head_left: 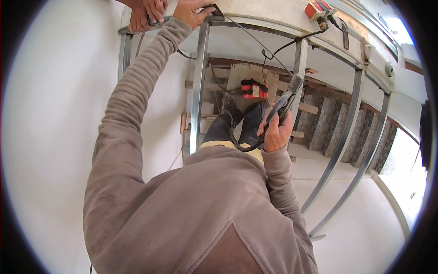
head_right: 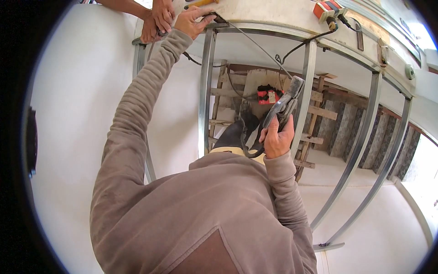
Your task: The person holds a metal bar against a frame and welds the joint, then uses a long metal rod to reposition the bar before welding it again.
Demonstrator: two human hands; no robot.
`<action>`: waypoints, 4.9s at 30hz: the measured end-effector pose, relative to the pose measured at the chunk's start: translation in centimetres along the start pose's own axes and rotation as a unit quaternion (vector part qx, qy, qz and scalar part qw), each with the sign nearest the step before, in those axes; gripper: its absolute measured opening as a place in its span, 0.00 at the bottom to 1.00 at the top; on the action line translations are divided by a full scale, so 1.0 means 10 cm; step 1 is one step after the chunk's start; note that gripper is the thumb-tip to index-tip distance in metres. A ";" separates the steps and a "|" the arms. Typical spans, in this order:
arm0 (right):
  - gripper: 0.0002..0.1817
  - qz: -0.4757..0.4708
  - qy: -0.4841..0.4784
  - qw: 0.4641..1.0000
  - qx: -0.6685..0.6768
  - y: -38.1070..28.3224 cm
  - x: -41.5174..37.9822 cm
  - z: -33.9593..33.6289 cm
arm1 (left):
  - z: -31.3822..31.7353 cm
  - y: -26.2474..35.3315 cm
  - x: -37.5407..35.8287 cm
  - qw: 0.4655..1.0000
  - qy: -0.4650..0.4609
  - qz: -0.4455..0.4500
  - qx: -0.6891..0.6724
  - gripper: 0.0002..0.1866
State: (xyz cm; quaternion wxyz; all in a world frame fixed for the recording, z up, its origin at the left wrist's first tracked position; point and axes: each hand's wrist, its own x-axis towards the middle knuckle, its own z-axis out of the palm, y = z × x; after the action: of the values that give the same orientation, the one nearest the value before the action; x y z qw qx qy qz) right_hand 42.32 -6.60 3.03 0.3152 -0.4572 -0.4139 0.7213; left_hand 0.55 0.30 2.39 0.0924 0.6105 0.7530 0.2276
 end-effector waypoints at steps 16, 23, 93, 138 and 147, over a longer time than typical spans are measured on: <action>0.11 0.012 -0.016 1.000 0.015 -0.01 -0.02 -0.04 | 0.12 -0.22 0.02 0.989 0.083 0.112 -0.048 0.13; 0.10 0.007 -0.011 1.000 -0.006 -0.01 -0.02 -0.03 | 0.17 -0.20 -0.02 0.987 0.130 0.099 -0.009 0.14; 0.11 -0.022 -0.008 0.999 -0.048 0.01 -0.06 -0.01 | 0.19 -0.23 -0.01 0.984 0.138 0.113 0.011 0.13; 0.09 -0.034 -0.019 0.997 -0.063 -0.02 -0.05 0.03 | 0.19 -0.23 -0.01 0.978 0.159 0.132 0.004 0.13; 0.10 -0.029 -0.022 0.996 -0.083 0.00 -0.04 -0.03 | 0.16 -0.20 -0.02 0.983 0.141 0.112 0.022 0.12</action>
State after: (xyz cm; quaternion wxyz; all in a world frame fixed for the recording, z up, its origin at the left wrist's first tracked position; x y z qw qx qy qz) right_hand 42.75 -6.81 3.08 0.2882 -0.4537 -0.4921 0.6847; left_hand -0.47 0.13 0.06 -0.0545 0.6549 0.6898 0.3038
